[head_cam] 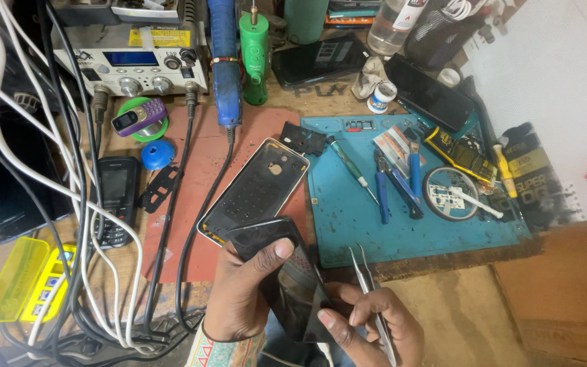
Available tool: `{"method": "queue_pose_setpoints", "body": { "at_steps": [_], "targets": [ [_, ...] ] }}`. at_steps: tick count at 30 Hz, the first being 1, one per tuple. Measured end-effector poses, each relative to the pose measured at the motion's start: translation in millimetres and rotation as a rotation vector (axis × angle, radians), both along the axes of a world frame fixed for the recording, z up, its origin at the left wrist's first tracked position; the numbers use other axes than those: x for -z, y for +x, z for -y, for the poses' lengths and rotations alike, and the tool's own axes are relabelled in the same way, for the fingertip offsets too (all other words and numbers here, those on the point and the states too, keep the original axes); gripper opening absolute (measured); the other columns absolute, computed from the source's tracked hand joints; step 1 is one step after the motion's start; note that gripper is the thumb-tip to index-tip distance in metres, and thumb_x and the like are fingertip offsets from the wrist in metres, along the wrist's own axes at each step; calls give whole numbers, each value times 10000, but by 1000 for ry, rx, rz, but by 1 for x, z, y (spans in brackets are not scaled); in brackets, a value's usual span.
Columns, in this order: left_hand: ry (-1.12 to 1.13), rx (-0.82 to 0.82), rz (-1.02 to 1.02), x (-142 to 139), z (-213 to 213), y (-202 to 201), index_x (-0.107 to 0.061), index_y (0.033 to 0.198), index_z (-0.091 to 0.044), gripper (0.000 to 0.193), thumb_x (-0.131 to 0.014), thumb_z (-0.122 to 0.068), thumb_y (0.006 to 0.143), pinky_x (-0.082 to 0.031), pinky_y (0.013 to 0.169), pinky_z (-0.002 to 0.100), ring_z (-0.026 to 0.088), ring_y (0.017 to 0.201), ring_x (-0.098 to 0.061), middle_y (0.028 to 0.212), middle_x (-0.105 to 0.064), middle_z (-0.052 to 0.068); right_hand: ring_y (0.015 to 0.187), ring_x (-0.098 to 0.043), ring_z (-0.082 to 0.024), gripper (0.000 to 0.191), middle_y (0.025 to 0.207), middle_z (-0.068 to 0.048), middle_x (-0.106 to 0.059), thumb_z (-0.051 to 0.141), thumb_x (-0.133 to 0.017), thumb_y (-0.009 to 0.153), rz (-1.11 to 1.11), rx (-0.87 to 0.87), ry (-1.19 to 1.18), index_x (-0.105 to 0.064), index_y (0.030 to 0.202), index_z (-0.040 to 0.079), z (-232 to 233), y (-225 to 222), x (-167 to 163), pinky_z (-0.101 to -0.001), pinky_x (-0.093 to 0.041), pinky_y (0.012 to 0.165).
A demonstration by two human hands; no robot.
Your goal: The person works on a disassembled smartphone at a repair bench, pressing the battery connector into place on the exposed board and repositioning the battery. They then use tweezers and a thin pry tool to work along the phone's edge, repeatedly testing and pressing the device while checking its screen.
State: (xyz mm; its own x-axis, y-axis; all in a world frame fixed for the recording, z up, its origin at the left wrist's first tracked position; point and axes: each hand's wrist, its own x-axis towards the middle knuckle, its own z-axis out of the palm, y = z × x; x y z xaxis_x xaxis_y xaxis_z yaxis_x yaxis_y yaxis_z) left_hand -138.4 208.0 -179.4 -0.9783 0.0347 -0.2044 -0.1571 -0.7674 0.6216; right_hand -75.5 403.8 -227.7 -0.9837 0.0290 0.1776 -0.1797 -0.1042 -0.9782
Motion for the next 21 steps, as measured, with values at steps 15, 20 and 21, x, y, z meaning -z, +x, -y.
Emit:
{"method": "queue_pose_setpoints", "body": {
  "at_steps": [15,20,21],
  "targets": [
    [-46,-27,3,4,-10,23,-725,1042,-5,269,-792,-36,783,-566,782,343,178,833,-717,919,-764,70,868,-719,-156,359,1115,-335,-779,-151,-823,798,-55,35,15,-559,907,67,-2,24,11,-270,-548,761],
    [-36,-27,-16,5,-5,25,-733,1018,6,224,-794,-35,807,-552,754,339,176,807,-704,902,-763,77,954,-757,-209,321,1060,-340,-804,-138,-793,774,10,37,-54,-562,886,56,7,27,4,-331,-583,847],
    [-33,-20,-19,6,-4,26,-737,1016,10,218,-796,-35,811,-548,751,338,174,804,-702,900,-763,78,957,-762,-221,316,1049,-336,-804,-137,-792,765,37,62,-48,-565,878,50,9,27,2,-347,-592,851]
  ]
}}
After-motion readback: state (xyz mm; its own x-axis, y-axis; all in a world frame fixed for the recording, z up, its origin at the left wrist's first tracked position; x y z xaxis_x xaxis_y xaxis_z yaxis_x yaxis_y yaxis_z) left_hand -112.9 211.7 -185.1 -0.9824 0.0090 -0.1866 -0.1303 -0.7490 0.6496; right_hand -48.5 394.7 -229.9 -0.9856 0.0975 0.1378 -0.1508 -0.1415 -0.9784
